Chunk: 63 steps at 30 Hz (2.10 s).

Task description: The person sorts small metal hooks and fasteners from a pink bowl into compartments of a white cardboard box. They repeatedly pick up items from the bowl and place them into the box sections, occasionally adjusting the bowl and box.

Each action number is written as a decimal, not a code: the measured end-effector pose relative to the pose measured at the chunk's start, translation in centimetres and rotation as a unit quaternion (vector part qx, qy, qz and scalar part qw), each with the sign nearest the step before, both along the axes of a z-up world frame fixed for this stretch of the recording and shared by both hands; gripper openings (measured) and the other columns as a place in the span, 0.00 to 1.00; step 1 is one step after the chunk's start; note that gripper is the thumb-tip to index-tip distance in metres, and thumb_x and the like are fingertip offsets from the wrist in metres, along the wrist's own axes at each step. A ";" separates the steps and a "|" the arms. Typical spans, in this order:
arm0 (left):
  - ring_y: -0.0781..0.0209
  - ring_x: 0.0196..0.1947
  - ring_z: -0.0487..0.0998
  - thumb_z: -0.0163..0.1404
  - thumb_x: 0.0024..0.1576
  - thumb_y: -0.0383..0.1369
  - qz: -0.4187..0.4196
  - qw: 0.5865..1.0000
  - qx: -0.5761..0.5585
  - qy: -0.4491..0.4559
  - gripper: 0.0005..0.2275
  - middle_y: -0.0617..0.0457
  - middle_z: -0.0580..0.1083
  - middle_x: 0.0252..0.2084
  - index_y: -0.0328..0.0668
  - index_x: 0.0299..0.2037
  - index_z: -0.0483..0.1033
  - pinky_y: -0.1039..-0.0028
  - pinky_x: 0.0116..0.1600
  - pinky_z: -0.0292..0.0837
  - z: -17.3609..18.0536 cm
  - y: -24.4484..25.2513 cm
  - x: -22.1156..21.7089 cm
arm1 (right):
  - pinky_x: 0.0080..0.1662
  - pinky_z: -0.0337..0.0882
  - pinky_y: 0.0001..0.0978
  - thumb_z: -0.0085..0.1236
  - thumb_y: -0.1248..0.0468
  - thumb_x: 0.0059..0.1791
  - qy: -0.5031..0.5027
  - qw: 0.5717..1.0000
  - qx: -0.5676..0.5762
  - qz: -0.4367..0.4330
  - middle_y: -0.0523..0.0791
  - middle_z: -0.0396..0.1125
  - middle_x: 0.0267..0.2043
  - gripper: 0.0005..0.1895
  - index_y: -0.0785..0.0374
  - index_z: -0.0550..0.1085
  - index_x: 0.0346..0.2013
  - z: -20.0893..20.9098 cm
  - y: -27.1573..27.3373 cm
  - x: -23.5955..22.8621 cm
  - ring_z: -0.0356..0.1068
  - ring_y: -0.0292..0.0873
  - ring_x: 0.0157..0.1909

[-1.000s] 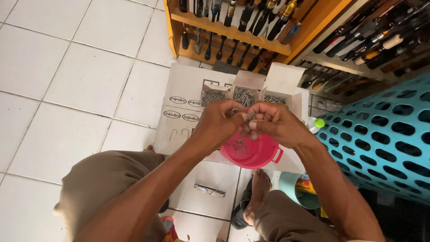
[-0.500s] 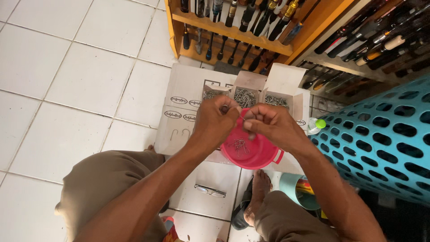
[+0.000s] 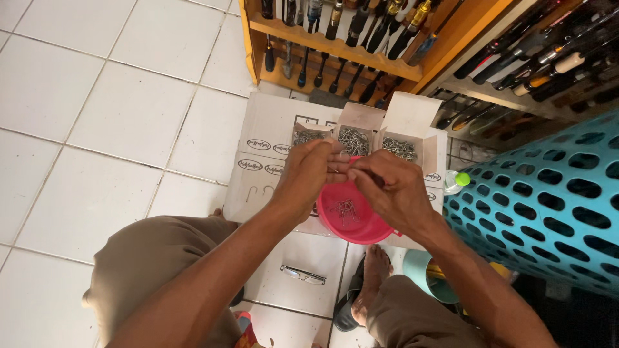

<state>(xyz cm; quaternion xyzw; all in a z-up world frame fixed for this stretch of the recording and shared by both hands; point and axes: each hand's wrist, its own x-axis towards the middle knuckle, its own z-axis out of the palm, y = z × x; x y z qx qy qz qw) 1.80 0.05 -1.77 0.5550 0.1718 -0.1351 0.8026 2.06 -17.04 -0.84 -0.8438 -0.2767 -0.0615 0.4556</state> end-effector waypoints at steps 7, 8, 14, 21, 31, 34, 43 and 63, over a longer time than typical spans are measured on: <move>0.57 0.39 0.82 0.42 0.62 0.35 0.017 1.000 -0.016 0.010 0.19 0.40 0.78 0.41 0.24 0.52 0.76 0.71 0.42 0.83 0.7 -0.6 -0.4 | 0.32 0.72 0.38 0.63 0.67 0.49 -0.048 0.997 -0.052 0.018 0.46 0.70 0.27 0.03 0.58 0.81 0.36 1.8 2.0 -0.5 0.73 0.46 0.30; 0.57 0.38 0.82 0.42 0.63 0.36 0.009 1.000 -0.017 0.005 0.18 0.40 0.78 0.40 0.25 0.50 0.77 0.70 0.42 0.83 0.3 -0.5 -0.3 | 0.31 0.71 0.38 0.62 0.68 0.49 -0.044 0.998 -0.049 0.017 0.47 0.69 0.26 0.02 0.59 0.80 0.35 1.7 2.0 -0.5 0.72 0.47 0.28; 0.56 0.37 0.82 0.43 0.63 0.36 -0.008 1.000 -0.014 -0.005 0.17 0.39 0.78 0.38 0.27 0.47 0.78 0.66 0.42 0.83 -1.0 -0.6 0.0 | 0.29 0.69 0.41 0.62 0.69 0.49 -0.026 0.998 -0.059 0.021 0.48 0.68 0.25 0.02 0.60 0.79 0.35 0.5 0.9 -0.2 0.72 0.50 0.27; 0.53 0.40 0.83 0.41 0.63 0.34 0.000 1.000 -0.014 -0.005 0.17 0.36 0.79 0.42 0.26 0.51 0.76 0.66 0.43 0.83 1.0 -0.6 -0.6 | 0.31 0.71 0.40 0.62 0.70 0.48 -0.008 1.000 0.002 0.025 0.50 0.71 0.28 0.02 0.62 0.80 0.35 1.6 1.5 -0.5 0.73 0.53 0.28; 0.61 0.38 0.81 0.41 0.61 0.30 0.161 0.980 0.021 -0.110 0.13 0.45 0.77 0.39 0.29 0.50 0.72 0.75 0.43 0.82 5.4 3.0 0.5 | 0.34 0.71 0.43 0.61 0.70 0.50 -0.027 1.000 0.009 0.001 0.52 0.71 0.29 0.04 0.62 0.82 0.38 -2.8 -0.2 1.8 0.73 0.55 0.31; 0.60 0.36 0.84 0.42 0.60 0.28 0.185 0.972 -0.005 -0.144 0.12 0.42 0.79 0.39 0.29 0.49 0.74 0.74 0.41 0.84 5.9 3.5 0.5 | 0.34 0.71 0.32 0.56 0.72 0.51 0.056 0.997 -0.052 0.005 0.51 0.70 0.30 0.07 0.64 0.82 0.38 -3.4 1.1 2.0 0.69 0.44 0.28; 0.61 0.36 0.84 0.44 0.60 0.30 0.179 0.965 0.020 -0.190 0.12 0.40 0.80 0.40 0.29 0.48 0.75 0.74 0.40 0.85 6.6 3.2 -0.1 | 0.33 0.69 0.52 0.59 0.66 0.49 0.021 0.978 -0.206 0.015 0.53 0.67 0.28 0.04 0.61 0.80 0.36 -4.4 3.3 5.1 0.73 0.61 0.30; 0.64 0.37 0.83 0.43 0.62 0.30 0.129 0.964 0.074 -0.220 0.11 0.44 0.79 0.39 0.31 0.48 0.75 0.76 0.41 0.84 6.1 2.5 -0.7 | 0.49 0.75 0.52 0.58 0.64 0.49 0.148 0.926 -0.321 0.133 0.52 0.76 0.45 0.12 0.53 0.80 0.46 -6.1 -1.2 0.8 0.76 0.60 0.48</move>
